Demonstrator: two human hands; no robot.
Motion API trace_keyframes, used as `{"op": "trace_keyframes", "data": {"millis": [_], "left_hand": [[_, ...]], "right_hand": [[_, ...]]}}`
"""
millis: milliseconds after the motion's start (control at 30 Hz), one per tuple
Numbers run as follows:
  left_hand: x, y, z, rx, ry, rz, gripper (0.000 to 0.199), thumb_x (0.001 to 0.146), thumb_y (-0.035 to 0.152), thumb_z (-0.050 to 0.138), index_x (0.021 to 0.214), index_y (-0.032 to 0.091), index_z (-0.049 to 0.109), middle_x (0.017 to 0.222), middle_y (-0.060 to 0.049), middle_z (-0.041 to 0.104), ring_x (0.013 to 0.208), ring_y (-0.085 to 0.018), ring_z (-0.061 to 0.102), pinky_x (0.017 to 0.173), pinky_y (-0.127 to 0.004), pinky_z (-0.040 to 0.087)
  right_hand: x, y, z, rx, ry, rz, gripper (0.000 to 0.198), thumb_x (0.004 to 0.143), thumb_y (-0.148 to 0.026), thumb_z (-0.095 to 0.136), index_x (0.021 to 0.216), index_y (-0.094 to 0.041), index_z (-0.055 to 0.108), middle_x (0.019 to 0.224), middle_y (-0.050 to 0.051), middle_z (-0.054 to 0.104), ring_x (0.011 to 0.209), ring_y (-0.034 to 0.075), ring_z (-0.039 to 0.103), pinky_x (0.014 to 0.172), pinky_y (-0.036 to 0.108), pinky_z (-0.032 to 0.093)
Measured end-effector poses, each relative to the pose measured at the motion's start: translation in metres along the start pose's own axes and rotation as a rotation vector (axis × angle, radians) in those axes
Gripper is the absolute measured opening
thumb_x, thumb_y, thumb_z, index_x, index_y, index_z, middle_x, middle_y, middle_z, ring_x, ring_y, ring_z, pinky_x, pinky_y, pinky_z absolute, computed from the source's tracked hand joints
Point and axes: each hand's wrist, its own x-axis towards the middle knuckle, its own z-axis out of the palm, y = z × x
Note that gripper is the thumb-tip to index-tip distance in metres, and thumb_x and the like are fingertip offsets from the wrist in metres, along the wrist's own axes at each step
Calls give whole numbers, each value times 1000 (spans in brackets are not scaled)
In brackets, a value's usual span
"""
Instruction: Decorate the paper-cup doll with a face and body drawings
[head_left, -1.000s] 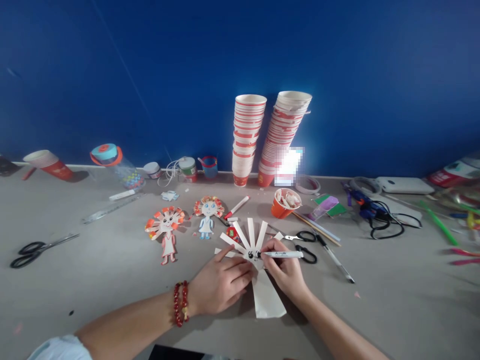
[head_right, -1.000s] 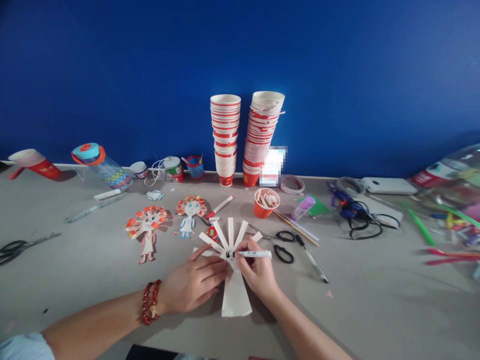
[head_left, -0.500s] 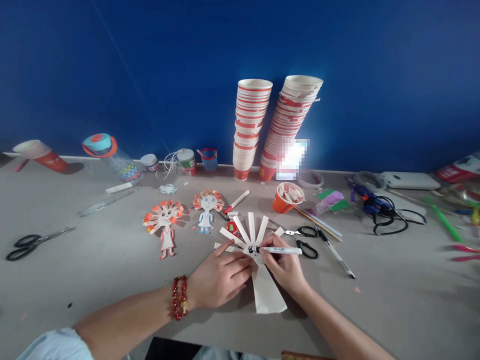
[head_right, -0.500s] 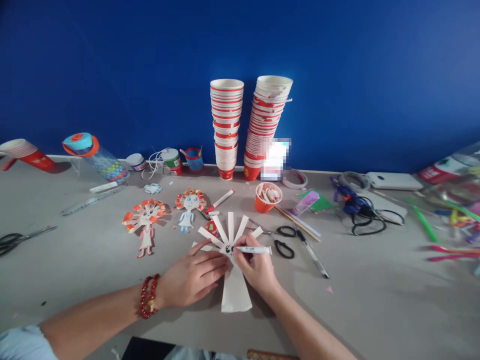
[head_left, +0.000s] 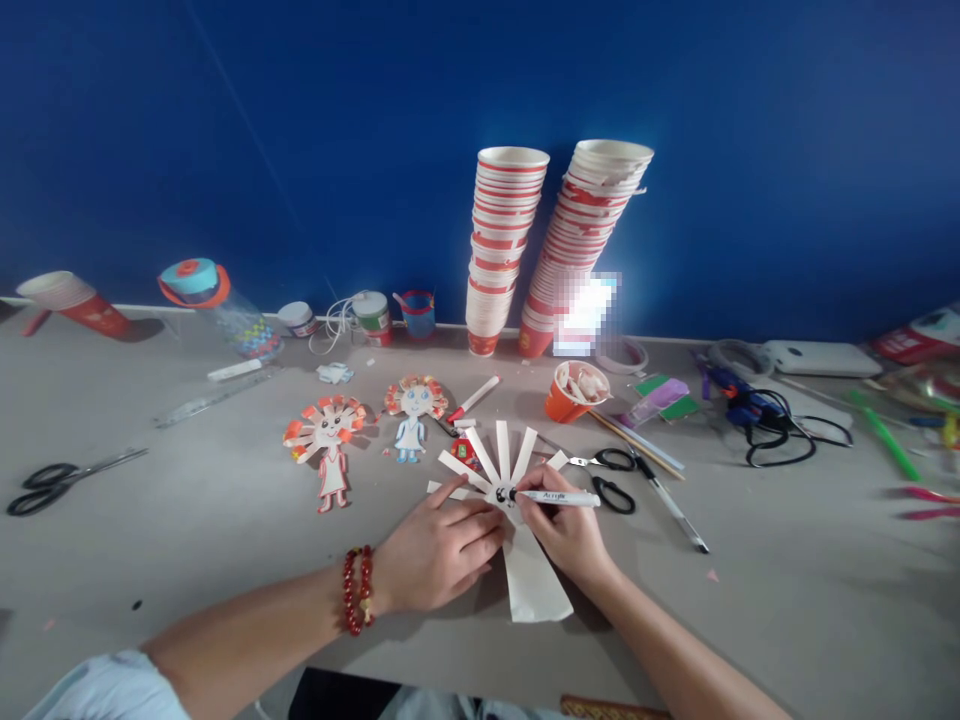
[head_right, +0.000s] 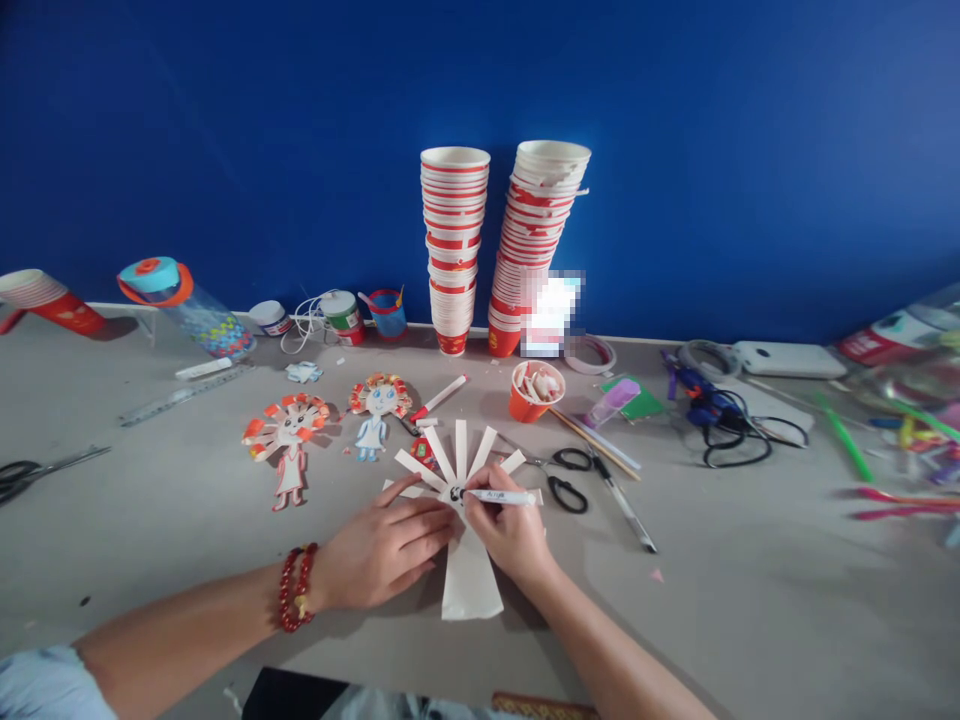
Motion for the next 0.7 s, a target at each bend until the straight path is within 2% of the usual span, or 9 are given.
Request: {"op": "trace_keyframes", "data": {"millis": [233,533,700], "left_hand": [[0,0,0,3,-12,4,38,100,29,46,135,17,52,129,-8,64,126,-21,52,122,-49,17],[0,-1,0,3,-1,2,36,100,30,46,133,17,53,131,-5,63,126,-20,51,124,-47,6],[0,-1,-1,-8,-9,-1,37,101,29,45,134,17,53,132,-5,63,127,-20,50,124,-46,3]], "right_hand": [[0,0,0,-9,-5,-8,8,85,-19,53,78,-22,56,68,0,59,61,15,55,57,25,43],[-1,2,0,-12,-15,-8,8,85,-18,54,78,-22,55,69,-1,59,61,15,54,58,25,42],[-1,2,0,-17,-21,-1,8,85,-18,53,78,-22,54,69,-1,58,61,15,54,58,25,42]]}}
